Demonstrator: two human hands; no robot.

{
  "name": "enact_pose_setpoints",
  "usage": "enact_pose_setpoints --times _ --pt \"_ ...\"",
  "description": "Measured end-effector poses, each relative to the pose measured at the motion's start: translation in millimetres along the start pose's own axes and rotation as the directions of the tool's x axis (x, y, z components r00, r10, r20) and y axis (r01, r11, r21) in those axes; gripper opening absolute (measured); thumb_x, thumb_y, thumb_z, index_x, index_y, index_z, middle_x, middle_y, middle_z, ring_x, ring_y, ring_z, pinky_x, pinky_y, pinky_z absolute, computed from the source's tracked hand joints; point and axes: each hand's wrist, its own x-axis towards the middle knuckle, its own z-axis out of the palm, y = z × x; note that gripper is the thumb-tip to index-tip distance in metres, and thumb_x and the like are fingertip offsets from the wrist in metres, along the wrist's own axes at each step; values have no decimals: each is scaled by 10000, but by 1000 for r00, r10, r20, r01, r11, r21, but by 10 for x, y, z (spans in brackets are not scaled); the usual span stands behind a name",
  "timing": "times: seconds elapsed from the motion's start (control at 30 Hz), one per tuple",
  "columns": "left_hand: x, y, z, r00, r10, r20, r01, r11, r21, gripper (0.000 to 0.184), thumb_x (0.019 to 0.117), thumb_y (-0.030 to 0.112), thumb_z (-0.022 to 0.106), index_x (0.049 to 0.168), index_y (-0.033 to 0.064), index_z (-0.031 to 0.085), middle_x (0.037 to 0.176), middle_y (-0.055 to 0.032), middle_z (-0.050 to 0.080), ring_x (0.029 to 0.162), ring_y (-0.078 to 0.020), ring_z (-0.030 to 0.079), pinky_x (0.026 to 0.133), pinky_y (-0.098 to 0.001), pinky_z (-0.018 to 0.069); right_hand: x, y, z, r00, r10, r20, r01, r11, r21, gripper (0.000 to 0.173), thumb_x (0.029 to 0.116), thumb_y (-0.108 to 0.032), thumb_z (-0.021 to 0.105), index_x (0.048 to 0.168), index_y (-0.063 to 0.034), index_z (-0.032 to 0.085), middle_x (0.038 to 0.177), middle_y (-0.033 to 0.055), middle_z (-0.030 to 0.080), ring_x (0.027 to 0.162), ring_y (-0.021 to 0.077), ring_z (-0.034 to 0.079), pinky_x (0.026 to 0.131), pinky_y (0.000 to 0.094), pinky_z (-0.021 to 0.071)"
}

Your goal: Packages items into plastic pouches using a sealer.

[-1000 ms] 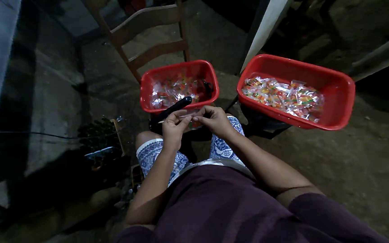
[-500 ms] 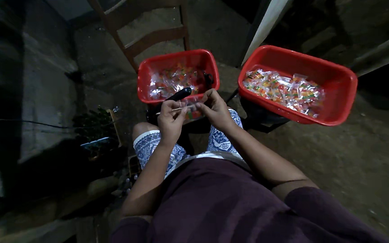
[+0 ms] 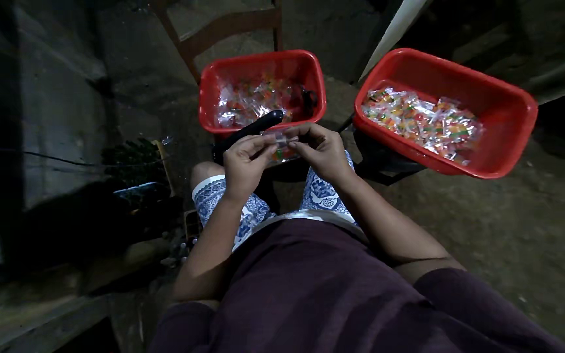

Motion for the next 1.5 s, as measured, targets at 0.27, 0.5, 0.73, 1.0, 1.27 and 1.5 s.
enact_pose_setpoints --times 0.27,0.5,0.73,1.0,1.27,1.5 --pt "24 54 -63 987 103 122 -138 935 326 324 901 1 734 1224 -10 705 1035 -131 731 866 -143 713 781 -265 591 -5 -61 -12 995 -98 8 97 964 -247 251 928 12 659 1174 49 694 1084 124 698 939 77 675 856 203 561" --pt "14 0 -17 987 93 131 -145 869 472 207 931 77 732 1128 16 757 1018 -141 722 849 -207 699 792 -352 580 -10 29 -1 983 -182 -4 161 879 -448 182 921 12 673 1092 36 729 1032 173 714 957 235 698 897 340 572" --pt "42 -44 11 986 -17 168 -59 899 435 113 958 76 695 1018 11 765 1016 -140 723 892 -199 697 819 -342 572 -5 44 -79 1000 -20 19 26 906 -423 110 948 -33 671 1023 21 730 993 150 701 909 182 686 852 302 567" --pt "132 -277 42 949 -273 160 234 946 226 156 995 153 660 1004 14 732 1066 -91 657 977 -122 619 880 -306 512 58 233 -98 956 290 49 -281 950 -136 120 1019 -109 604 1038 -9 669 977 56 661 853 59 629 804 250 540" --pt "-126 -456 209 779 -606 160 626 738 -251 272 935 -26 685 1198 1 624 1012 -61 691 850 -118 688 749 -274 598 53 533 37 895 446 22 -445 886 130 97 1016 -84 607 1015 5 646 869 47 646 749 82 641 725 274 579" --pt "-174 -650 251 752 -653 90 634 678 -371 201 966 -14 651 1165 8 632 1015 -45 681 869 -108 680 801 -274 592 83 627 110 852 521 49 -521 837 165 103 1032 -79 581 1017 9 631 862 41 631 736 73 624 711 260 567"
